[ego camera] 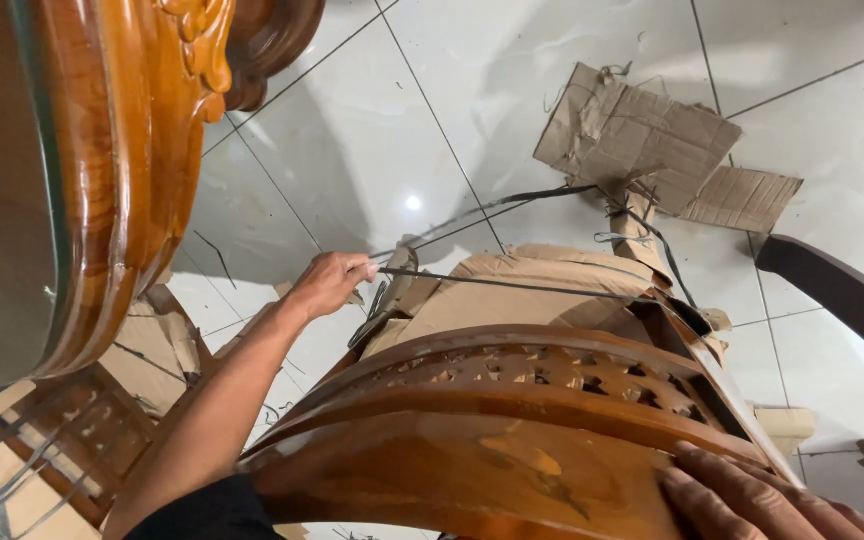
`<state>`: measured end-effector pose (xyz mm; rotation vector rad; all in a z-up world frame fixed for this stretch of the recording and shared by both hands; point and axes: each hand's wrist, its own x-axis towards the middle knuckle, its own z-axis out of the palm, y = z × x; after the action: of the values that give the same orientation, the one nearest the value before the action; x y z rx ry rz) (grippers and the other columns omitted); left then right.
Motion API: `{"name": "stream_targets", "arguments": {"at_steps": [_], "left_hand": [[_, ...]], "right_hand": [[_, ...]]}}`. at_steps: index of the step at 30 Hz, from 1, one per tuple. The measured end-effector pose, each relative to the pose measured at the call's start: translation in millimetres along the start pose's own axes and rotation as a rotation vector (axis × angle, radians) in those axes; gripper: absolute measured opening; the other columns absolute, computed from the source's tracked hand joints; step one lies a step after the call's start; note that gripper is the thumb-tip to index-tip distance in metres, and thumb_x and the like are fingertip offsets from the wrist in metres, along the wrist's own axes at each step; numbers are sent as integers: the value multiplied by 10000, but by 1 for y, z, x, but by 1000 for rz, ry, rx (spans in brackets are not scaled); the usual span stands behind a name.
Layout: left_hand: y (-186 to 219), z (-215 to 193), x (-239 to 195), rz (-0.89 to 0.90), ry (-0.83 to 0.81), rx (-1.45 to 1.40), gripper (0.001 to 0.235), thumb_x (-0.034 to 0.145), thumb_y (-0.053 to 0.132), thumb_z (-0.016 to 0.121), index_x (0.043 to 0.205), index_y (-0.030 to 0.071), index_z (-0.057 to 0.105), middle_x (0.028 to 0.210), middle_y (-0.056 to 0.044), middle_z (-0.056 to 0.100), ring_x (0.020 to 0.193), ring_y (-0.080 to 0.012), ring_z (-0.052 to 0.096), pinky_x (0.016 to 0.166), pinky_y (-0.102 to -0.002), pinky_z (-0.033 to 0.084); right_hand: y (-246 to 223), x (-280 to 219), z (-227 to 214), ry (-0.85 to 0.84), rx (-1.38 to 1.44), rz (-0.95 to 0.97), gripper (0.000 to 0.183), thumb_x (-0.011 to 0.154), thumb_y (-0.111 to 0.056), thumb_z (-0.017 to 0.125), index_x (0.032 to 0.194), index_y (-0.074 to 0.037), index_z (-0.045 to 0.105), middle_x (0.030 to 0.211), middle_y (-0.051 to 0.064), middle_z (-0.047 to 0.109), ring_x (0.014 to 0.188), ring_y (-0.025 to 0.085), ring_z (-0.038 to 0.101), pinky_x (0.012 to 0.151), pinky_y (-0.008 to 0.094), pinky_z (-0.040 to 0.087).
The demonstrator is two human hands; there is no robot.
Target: Wrapping wooden chair components with protective cardboard and securing them with wire.
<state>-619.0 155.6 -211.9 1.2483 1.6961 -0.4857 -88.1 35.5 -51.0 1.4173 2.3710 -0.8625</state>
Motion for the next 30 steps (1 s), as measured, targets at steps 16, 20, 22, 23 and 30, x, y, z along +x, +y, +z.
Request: {"name": "stream_targets", "arguments": {"at_steps": [16,20,22,23,30], "left_hand": [[-21,9,10,-103,94,282,285,1036,382,519,1012,228,757,983,-118,779,995,-357,735,879,-485,578],[-8,11,12,9,264,474,256,1085,293,515,995,124,685,772,-118,706,672,-313,666,688,-479,545],[-13,19,9,-26,206,469,264,1082,285,487,1031,149,706,844,-112,728,750,-320,681,742,-487,544],[-13,21,11,-59,148,470,289,1079,278,458,1067,174,728,915,-106,751,828,-328,697,795,-495,544],[-19,45,8,-56,49,493,276,1056,281,486,1051,153,730,973,-91,752,888,-330,698,856,-481,548]], "right_hand": [[10,14,-26,27,56,-180,575,803,-451,568,1368,-553,545,1394,-294,630,1194,98,652,932,416,610],[12,6,-35,26,76,-199,612,806,-435,570,1409,-535,537,1428,-281,618,1181,100,658,907,394,611],[11,6,-42,26,76,-220,568,854,-408,515,1415,-493,542,1455,-247,604,1235,118,620,924,403,592],[10,7,-45,31,80,-238,531,902,-380,460,1421,-452,546,1482,-214,590,1288,135,582,940,411,572],[-4,4,-53,55,-1,-152,584,882,-468,458,1466,-480,473,1514,-198,532,1310,134,543,938,410,560]]}}
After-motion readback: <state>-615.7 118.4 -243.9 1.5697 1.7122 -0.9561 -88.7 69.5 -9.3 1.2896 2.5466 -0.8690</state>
